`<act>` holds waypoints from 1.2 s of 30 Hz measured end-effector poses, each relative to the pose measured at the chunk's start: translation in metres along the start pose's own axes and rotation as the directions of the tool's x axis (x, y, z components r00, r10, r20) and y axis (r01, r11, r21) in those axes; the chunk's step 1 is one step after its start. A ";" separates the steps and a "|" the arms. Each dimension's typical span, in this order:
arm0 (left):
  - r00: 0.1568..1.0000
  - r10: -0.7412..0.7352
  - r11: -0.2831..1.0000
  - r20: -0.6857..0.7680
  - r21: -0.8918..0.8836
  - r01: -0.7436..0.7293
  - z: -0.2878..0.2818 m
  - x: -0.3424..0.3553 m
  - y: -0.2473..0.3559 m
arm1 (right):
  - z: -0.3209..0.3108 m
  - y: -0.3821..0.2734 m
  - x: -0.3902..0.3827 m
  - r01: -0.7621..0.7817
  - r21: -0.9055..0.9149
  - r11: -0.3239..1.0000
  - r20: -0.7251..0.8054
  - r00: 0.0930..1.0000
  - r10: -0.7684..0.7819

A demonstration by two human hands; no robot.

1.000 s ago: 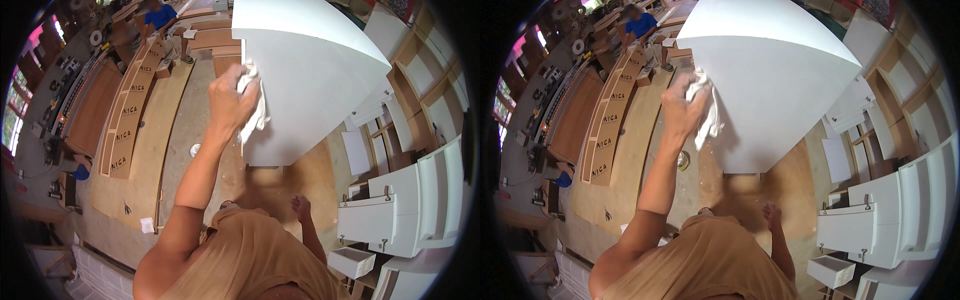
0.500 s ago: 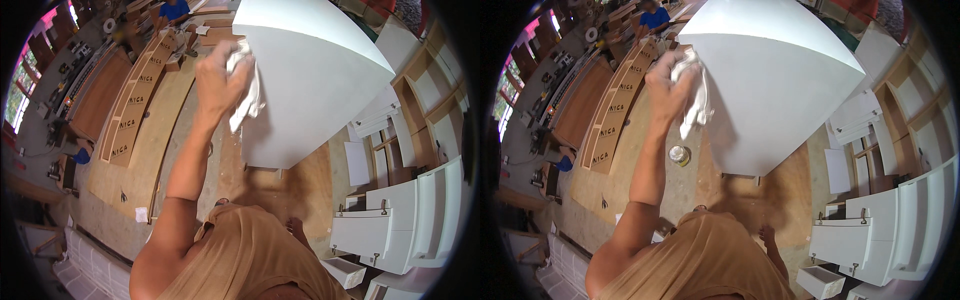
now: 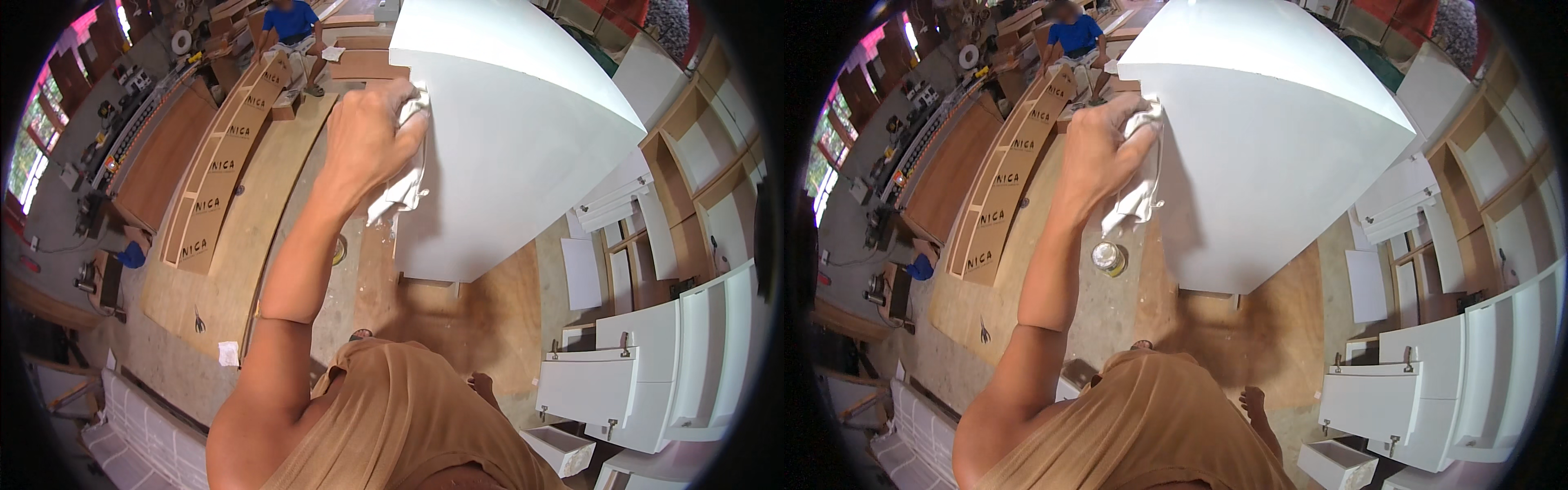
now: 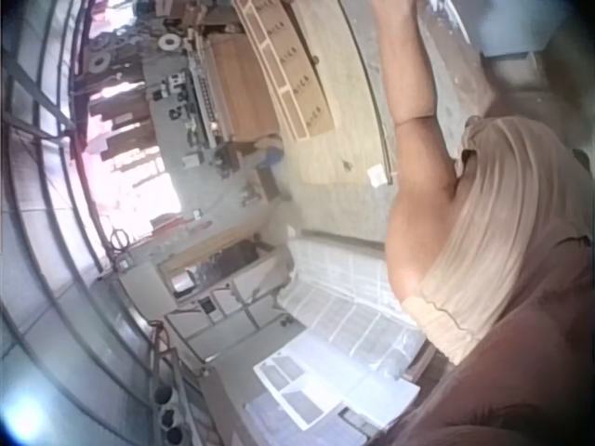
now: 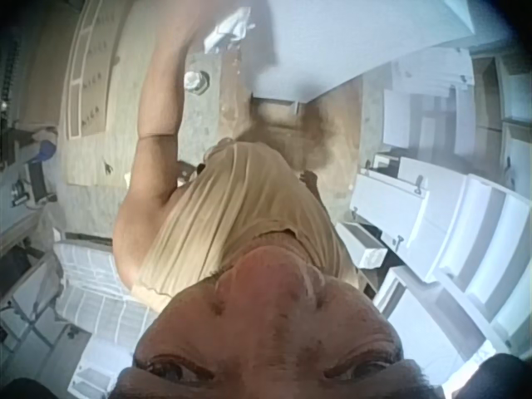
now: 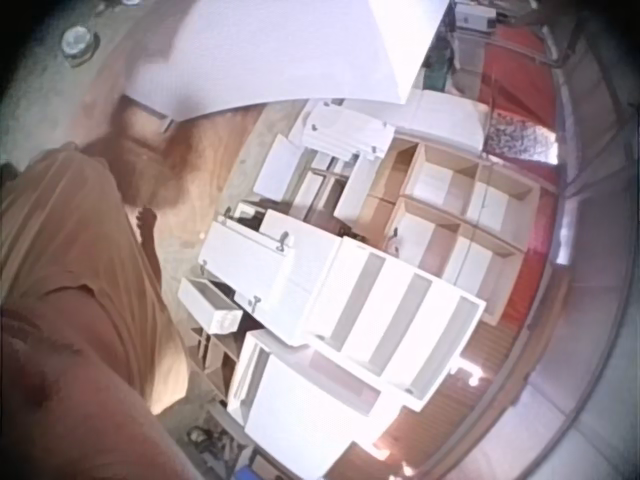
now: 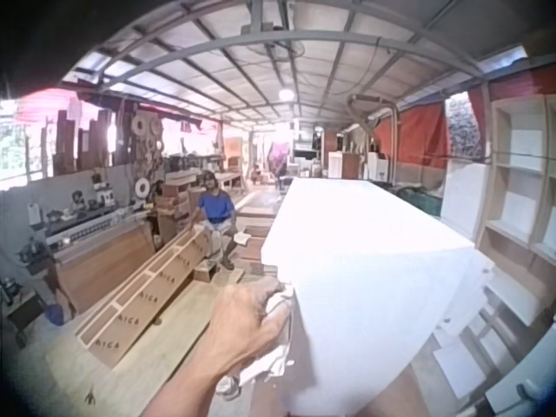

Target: The person sands a white wooden furniture piece with sandpaper, then wipes the surface with a cloth. The person handles paint cans and a cloth during the process.

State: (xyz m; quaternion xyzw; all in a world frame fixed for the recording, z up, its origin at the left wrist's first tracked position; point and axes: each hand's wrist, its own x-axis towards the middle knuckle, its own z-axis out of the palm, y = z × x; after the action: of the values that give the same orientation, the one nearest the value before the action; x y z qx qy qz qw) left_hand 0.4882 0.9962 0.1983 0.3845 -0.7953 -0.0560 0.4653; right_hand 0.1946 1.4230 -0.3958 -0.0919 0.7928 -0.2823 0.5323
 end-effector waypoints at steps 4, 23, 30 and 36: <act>0.938 -0.021 0.941 -0.345 -0.325 -0.098 0.004 0.009 -0.003 | 0.022 -0.040 -0.011 -0.064 0.159 0.985 0.036 0.998 0.059; 0.938 0.149 0.953 -0.312 -0.206 -0.220 -0.004 0.001 -0.032 | 0.004 0.016 0.019 0.235 -0.267 0.934 0.116 0.971 -0.211; 0.943 0.164 0.985 -0.290 0.003 -0.171 -0.009 0.005 -0.012 | 0.022 -0.015 0.005 0.139 -0.057 0.989 0.067 0.989 -0.135; 0.951 0.221 0.969 -0.217 -0.062 -0.240 -0.017 -0.001 -0.028 | 0.032 -0.050 -0.024 -0.043 0.119 0.992 0.029 0.999 0.040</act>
State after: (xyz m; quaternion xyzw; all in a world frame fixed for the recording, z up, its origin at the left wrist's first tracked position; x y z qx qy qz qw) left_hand 0.5175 0.9826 0.1946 0.2720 -0.7782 0.0044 0.5660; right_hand 0.2257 1.3815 -0.3588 -0.0471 0.7691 -0.3168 0.5531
